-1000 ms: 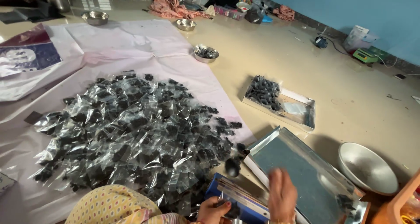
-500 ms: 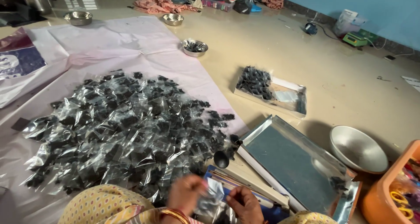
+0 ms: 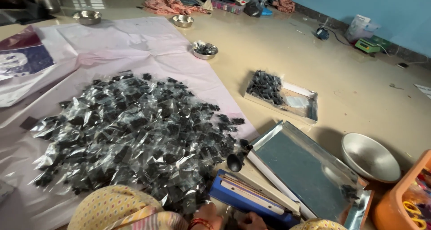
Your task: Sealing small plastic bags containing black components using a manual heat sealer.
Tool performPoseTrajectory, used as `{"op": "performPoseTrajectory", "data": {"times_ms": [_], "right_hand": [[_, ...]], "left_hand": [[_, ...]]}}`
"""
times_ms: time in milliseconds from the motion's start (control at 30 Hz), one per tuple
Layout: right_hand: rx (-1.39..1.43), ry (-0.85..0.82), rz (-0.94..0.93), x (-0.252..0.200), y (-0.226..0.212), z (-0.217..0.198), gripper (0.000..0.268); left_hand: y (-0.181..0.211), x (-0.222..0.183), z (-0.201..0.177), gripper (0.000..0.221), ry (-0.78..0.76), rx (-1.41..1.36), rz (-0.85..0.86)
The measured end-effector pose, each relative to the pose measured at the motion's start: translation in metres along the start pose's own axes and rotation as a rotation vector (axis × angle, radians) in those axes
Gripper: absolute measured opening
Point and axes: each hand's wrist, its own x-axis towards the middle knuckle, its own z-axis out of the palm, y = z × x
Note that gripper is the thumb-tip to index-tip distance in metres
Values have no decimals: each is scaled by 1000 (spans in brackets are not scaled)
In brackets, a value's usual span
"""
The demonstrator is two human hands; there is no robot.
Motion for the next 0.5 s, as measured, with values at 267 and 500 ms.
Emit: {"op": "performPoseTrajectory", "data": {"times_ms": [267, 500], "right_hand": [[254, 54, -37, -19, -108, -37, 29], [-20, 205, -131, -71, -237, -105, 75]], "left_hand": [[-2, 15, 10, 55, -454, -392, 93], [24, -21, -28, 29, -577, -867, 56]]}}
